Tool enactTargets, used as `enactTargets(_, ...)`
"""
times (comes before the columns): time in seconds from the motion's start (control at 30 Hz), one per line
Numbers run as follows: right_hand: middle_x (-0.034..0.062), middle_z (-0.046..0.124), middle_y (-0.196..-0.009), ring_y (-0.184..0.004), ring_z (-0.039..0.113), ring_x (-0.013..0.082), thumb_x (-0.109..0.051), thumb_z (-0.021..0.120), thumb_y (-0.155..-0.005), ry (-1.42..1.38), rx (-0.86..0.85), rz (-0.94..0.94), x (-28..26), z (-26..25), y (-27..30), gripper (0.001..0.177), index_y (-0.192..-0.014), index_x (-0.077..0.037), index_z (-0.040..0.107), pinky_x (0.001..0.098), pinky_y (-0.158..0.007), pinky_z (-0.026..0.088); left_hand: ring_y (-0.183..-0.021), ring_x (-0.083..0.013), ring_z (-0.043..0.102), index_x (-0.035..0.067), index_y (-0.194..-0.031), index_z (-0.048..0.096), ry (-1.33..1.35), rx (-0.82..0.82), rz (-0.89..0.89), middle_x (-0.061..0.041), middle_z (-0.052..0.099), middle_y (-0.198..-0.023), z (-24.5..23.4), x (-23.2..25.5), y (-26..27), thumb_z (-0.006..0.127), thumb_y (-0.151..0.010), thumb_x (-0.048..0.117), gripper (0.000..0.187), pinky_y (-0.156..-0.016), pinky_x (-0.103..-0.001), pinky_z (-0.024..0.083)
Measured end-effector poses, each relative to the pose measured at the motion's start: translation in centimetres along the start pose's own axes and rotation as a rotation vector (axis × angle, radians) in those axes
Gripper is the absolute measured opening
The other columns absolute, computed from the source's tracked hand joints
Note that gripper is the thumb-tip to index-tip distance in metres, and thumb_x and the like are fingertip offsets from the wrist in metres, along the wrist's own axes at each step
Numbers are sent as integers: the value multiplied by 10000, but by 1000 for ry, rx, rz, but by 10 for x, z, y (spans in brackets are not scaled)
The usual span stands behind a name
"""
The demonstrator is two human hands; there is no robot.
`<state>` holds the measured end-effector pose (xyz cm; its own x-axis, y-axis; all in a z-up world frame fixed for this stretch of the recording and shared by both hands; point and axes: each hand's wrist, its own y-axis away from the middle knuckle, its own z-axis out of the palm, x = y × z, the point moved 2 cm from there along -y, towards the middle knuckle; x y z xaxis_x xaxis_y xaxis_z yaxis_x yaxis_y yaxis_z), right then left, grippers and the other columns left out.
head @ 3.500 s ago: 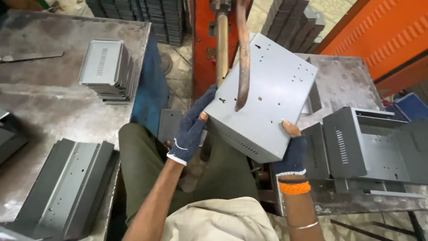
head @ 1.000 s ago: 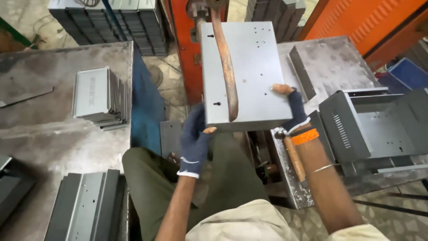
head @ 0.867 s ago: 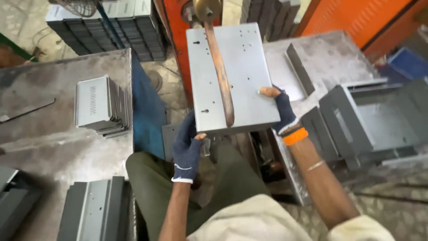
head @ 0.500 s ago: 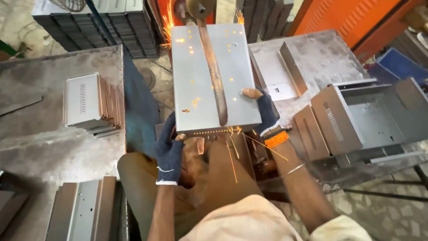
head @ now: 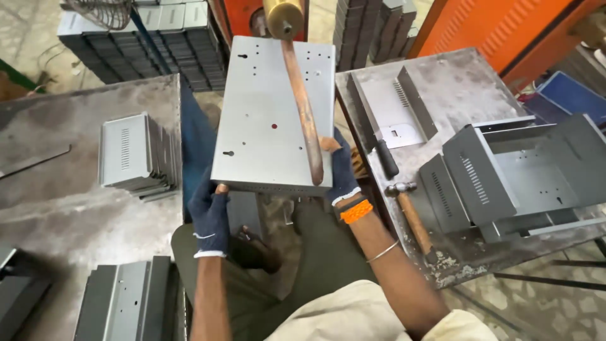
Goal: The person places a painted sheet metal panel into a manual bending machine and pulls the lever to fold its edges, working around the panel to form a box enclosure. They hammer a seam, set the finished enclosure on a stack, and pick up the next panel to repeat the process.
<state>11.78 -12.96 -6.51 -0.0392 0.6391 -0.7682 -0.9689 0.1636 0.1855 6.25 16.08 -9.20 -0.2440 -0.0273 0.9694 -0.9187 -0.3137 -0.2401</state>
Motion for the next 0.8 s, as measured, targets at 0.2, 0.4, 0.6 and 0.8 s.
enactTargets(0.2, 169, 756, -1046, -877, 705, 236, -121, 671, -782, -81, 53, 8, 18, -64, -16, 405, -1182, -83, 714, 418, -828, 615, -675, -106, 610, 133, -1309, 709, -33, 1, -3, -50, 740, -1012, 27, 15, 8, 742, -952, 101, 360, -679, -285, 586)
enactTargets(0.4, 239, 430, -1535, -1445, 340, 219, -59, 183, -1020, 837, -247, -248, -23, -102, 4, 528, -1465, 79, 432, 377, -1237, 312, -1238, -214, 594, 138, -1445, 577, 108, 57, 47, -116, 670, -1319, 111, 56, 39, 856, -829, 285, 692, -1140, -420, 407)
enactTargets(0.6, 38, 561, -1498, -1412, 483, 276, -490, 390, -1068, -108, 38, 311, 60, -122, 9, 506, -1418, -179, 584, 469, -1273, 232, -960, -183, 630, 126, -1172, 670, 215, -99, -123, -92, 718, -1053, 115, 39, 26, 943, -735, 256, 532, -928, -389, 535)
enactTargets(0.8, 123, 609, -1338, -1201, 607, 344, -256, 843, -881, 473, 279, 96, 27, -172, 25, 552, -1352, -108, 595, 502, -994, 533, -816, -226, 597, 133, -1002, 613, -72, -135, -106, -101, 651, -846, 102, 66, 28, 991, -633, 322, 561, -773, -374, 513)
